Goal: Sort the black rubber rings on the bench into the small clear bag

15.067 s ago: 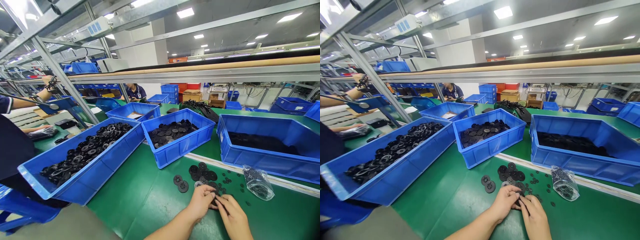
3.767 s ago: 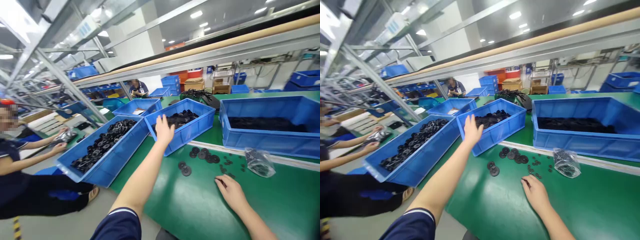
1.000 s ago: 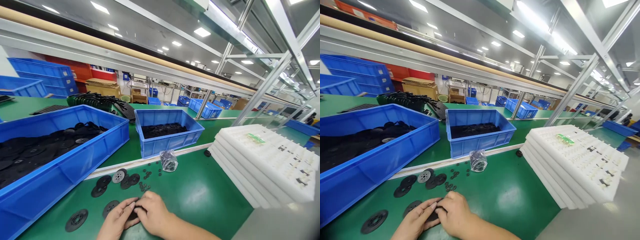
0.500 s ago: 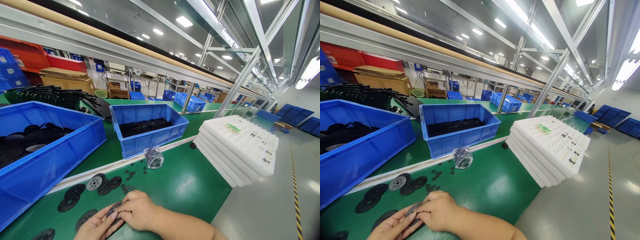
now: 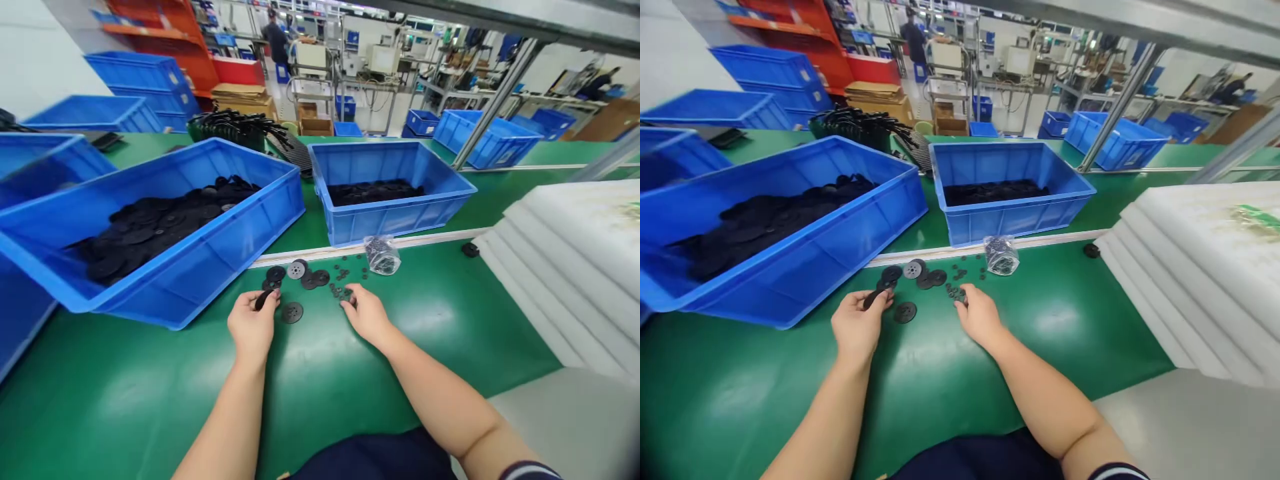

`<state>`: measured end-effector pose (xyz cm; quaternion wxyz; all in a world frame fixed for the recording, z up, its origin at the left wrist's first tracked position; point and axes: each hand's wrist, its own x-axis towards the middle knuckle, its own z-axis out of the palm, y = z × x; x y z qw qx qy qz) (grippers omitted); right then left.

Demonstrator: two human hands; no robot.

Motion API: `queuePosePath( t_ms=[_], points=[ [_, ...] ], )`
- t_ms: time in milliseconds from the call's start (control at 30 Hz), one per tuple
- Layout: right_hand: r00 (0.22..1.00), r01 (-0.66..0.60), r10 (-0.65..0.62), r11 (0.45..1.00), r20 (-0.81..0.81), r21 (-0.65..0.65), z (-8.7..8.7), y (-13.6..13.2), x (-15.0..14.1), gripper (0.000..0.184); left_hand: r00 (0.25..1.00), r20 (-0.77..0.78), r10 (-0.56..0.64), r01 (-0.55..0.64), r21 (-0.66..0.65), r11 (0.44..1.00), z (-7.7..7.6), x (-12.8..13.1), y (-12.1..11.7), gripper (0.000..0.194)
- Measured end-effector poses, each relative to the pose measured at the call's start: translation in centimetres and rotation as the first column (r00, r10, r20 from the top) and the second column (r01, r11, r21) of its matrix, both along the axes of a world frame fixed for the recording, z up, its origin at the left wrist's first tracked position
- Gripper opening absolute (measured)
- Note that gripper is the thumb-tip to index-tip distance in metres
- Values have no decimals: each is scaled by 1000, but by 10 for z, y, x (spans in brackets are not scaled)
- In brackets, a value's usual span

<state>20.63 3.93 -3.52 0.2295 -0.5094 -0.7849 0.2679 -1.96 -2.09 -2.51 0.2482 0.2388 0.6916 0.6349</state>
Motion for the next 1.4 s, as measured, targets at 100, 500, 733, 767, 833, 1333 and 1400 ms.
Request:
queuePosePath(
  t_ms=[100,500,733,767,833,1333,1400],
  points=[
    [996,-64,61,997,65,34,1,-3,0,27,981,-196,-6,-17,-115,993,-1,-4,-2,24],
    [965,-106,80,990,248,92,5,-9,-4,12,605,-560,-566,299,-498,814,8,15,-16,19],
    [960,-151,108,977,259,152,4,-17,-15,14,779,265,-568,597,-37,802,12,44,-14,43],
    [959,-157,116,977,258,146,4,-17,-16,14,747,351,-565,597,20,802,13,45,-13,45],
    [962,-152,117,980,248,127,4,-17,-17,12,700,459,-548,578,87,811,13,45,-12,47],
    [940,-163,200,975,-278,151,6,-35,-21,11,677,366,-638,647,115,753,3,65,-19,45],
    [935,-140,181,979,-306,151,5,-34,-21,13,674,362,-644,651,121,750,4,64,-18,45]
  ],
)
